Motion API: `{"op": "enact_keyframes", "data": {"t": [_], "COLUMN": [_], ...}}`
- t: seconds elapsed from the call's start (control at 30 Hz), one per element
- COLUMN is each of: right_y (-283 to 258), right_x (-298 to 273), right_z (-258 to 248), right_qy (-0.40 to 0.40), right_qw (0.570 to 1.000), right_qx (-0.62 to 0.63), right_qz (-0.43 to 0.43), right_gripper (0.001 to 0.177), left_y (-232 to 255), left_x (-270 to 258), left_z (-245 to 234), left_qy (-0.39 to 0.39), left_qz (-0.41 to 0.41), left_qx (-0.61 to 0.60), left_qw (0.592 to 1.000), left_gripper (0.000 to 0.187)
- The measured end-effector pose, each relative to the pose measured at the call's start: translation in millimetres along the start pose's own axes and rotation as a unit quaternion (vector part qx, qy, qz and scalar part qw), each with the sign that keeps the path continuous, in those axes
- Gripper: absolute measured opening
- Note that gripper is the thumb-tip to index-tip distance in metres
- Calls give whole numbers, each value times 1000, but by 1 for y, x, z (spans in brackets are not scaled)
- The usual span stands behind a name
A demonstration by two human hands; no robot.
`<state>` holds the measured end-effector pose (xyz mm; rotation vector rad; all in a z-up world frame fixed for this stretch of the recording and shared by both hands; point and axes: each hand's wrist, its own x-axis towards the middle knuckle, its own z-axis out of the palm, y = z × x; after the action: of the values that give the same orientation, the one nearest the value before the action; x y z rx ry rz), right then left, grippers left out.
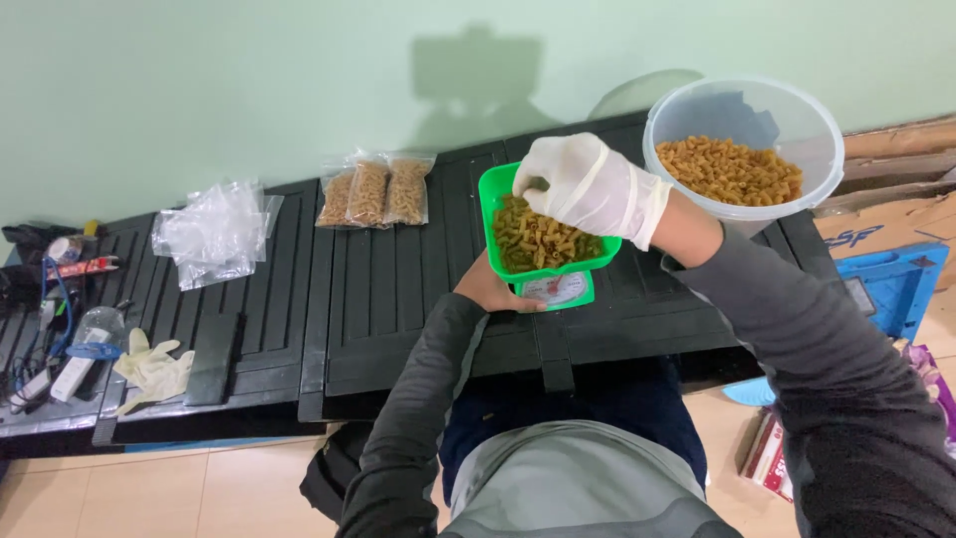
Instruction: Scooping snacks from a large container into a scale for weighing and then into individual plastic bags for packaging.
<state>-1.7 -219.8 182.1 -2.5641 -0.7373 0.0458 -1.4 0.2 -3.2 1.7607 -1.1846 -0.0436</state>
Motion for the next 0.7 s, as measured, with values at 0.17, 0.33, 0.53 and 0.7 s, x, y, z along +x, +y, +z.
{"op": "enact_keyframes", "data": {"t": [0.17,0.33,0.53,0.7], "right_y": [14,5,-37,-33], "right_x": [-4,-12,-46,-82], "right_z": [4,-9,-60,-75], "right_qy": [-1,14,103,266], "right_qw": [999,999,994,959], "right_qx": [-30,5,42,33], "right_qz": [17,31,-12,93], "right_gripper": [19,20,17,29], "left_y": [0,14,8,16], "left_x": [2,4,-3,-4], "left_z": [-5,-8,0,-1], "left_qy": [-19,-14,-15,0], "left_qz": [15,5,-53,-93], "left_qx": [-33,-14,-16,-31], "left_qw": [999,1000,998,995], "left_gripper": [100,102,107,113]}}
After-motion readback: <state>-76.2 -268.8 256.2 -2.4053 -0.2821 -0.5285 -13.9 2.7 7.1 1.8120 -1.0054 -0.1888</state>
